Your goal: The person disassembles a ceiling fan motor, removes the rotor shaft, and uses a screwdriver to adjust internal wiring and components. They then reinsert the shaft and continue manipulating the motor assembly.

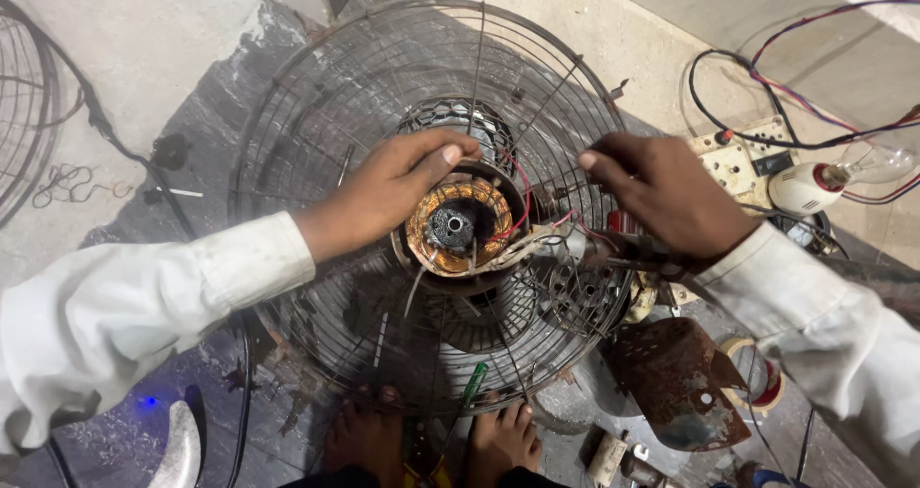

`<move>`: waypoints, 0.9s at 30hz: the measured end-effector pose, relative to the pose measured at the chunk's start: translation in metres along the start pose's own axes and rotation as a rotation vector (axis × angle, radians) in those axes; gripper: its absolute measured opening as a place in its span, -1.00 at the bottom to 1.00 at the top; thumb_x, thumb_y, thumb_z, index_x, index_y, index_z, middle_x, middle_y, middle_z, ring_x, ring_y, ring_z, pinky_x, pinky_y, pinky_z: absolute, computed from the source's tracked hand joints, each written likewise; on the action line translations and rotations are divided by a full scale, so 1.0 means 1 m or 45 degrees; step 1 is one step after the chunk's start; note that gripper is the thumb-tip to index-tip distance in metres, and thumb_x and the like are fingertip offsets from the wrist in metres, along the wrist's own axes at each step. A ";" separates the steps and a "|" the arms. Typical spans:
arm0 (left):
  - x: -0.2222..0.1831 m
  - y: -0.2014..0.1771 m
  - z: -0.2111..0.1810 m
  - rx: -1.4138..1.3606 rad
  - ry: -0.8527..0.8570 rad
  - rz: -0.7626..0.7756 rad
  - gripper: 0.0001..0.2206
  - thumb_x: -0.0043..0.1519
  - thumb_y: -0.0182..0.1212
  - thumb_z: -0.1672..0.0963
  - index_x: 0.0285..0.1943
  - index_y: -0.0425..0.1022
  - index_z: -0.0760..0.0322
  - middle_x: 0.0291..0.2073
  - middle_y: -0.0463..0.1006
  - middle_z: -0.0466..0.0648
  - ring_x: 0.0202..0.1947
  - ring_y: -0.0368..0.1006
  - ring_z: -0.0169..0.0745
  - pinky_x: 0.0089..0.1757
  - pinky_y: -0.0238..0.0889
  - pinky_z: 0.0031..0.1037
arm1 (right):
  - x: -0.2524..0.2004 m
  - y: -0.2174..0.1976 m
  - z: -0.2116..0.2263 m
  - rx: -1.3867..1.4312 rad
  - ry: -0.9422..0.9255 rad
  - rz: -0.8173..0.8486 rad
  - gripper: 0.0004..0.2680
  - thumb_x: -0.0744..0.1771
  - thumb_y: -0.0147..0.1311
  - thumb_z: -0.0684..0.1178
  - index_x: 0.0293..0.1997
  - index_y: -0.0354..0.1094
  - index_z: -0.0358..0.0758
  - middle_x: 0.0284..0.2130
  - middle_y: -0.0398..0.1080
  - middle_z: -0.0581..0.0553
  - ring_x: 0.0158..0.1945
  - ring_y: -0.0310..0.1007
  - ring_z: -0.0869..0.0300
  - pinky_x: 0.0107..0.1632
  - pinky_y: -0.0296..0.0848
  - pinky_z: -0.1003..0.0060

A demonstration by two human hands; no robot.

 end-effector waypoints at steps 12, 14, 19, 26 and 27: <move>0.003 0.005 -0.005 -0.138 0.145 -0.116 -0.58 0.49 -0.21 0.00 0.22 0.49 0.34 0.11 0.61 0.05 0.21 0.51 -0.10 0.23 0.30 -0.27 | -0.047 -0.038 -0.131 -0.249 0.542 -0.085 -0.71 0.46 0.01 0.05 -0.12 0.60 -0.41 -0.40 0.57 -0.33 -0.40 0.52 -0.01 -0.28 0.50 0.09; 0.005 0.006 -0.003 -0.141 0.107 -0.105 -0.59 0.48 -0.21 0.01 0.20 0.50 0.33 0.10 0.62 0.05 0.20 0.52 -0.12 0.23 0.31 -0.29 | -0.063 0.002 -0.135 -0.152 0.377 0.424 -0.80 0.41 0.03 0.02 0.07 0.56 -0.07 -0.43 0.53 -0.21 -0.38 0.50 0.11 -0.31 0.58 0.21; 0.008 0.003 -0.004 -0.069 0.118 -0.007 -0.63 0.46 -0.15 0.04 0.20 0.51 0.32 0.09 0.63 0.03 0.19 0.53 -0.14 0.20 0.35 -0.29 | -0.144 0.130 -0.166 -0.123 0.405 1.579 -0.79 0.37 0.16 -0.04 -0.17 0.57 -0.46 -0.45 0.61 -0.02 -0.42 0.59 0.27 -0.46 0.44 0.39; -0.002 -0.037 0.005 0.125 0.098 -0.317 -0.69 0.46 -0.06 0.05 0.19 0.54 0.27 0.20 0.58 0.03 0.28 0.44 -0.01 0.25 0.22 -0.10 | -0.118 0.135 -0.188 0.252 0.806 0.995 -0.68 0.30 0.09 0.06 0.18 0.37 -0.11 -0.25 0.57 -0.11 -0.25 0.52 0.12 -0.32 0.49 0.27; -0.015 -0.055 0.012 0.250 0.055 -0.469 -0.69 0.47 -0.05 0.06 0.19 0.55 0.26 0.25 0.54 0.03 0.32 0.38 0.03 0.27 0.13 -0.05 | -0.114 0.131 -0.183 0.425 0.836 0.852 -0.63 0.31 0.12 0.15 0.20 0.36 -0.15 -0.16 0.55 -0.15 -0.17 0.53 0.08 -0.24 0.51 0.25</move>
Point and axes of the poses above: each hand's wrist, its own x-axis towards the middle knuckle, its own y-axis out of the palm, z = x × y, the point moved 8 cm from there along x, towards the middle knuckle
